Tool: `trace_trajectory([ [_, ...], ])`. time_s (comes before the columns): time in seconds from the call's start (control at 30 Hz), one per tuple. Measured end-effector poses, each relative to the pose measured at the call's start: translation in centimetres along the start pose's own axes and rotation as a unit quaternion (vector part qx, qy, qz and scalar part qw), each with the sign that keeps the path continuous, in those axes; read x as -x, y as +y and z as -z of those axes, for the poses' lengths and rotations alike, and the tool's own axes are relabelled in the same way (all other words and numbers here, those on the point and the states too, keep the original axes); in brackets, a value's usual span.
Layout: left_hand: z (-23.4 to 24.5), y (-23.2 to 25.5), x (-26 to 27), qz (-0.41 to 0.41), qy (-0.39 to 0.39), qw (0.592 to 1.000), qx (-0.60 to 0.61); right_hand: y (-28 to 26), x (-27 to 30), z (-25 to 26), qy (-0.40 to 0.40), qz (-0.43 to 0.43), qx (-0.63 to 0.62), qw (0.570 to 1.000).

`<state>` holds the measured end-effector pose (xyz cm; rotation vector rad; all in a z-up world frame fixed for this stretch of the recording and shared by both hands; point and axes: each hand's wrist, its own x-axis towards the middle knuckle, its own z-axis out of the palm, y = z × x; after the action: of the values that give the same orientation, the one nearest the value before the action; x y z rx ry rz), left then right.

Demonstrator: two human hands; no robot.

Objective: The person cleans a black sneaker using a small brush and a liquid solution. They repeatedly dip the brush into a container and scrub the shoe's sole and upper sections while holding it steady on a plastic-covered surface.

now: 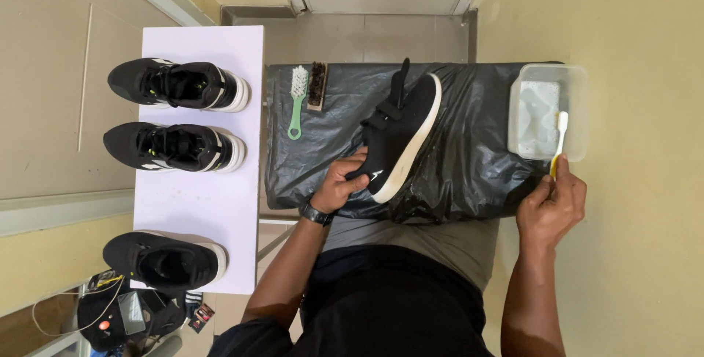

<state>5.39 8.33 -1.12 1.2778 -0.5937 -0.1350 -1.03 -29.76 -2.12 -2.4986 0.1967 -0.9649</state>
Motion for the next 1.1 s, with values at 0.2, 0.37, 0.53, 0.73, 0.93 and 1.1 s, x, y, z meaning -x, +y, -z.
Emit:
trace_trajectory([
  [0.2, 0.3, -0.4, -2.6, -0.017, -0.01, 1.0, -0.022, 1.4, 1.1, 0.1, -0.049, -0.006, 0.046, 0.998],
  [0.37, 1.7, -4.7, -1.7, -0.008, 0.013, 1.0, -0.02, -1.9, -0.1, 0.3, -0.054, 0.002, -0.011, 0.998],
  [0.53, 1.4, -3.9, -0.3, 0.007, 0.106, 0.988, -0.116, -6.9, 0.2, 0.0, -0.153, -0.044, -0.1, 0.982],
  [0.73, -0.9, -2.4, 1.1, 0.008, 0.205, 0.952, -0.228, -10.0, 1.0, -2.3, -0.248, -0.099, -0.162, 0.95],
  [0.93, -1.1, -2.4, 1.6, -0.018, 0.153, 0.945, -0.288, -10.5, 1.3, -4.2, -0.272, -0.03, -0.193, 0.942],
  [1.1, -1.1, -1.3, 1.2, 0.04, 0.109, 0.926, -0.36, -9.5, 4.8, -5.5, -0.26, 0.068, -0.166, 0.949],
])
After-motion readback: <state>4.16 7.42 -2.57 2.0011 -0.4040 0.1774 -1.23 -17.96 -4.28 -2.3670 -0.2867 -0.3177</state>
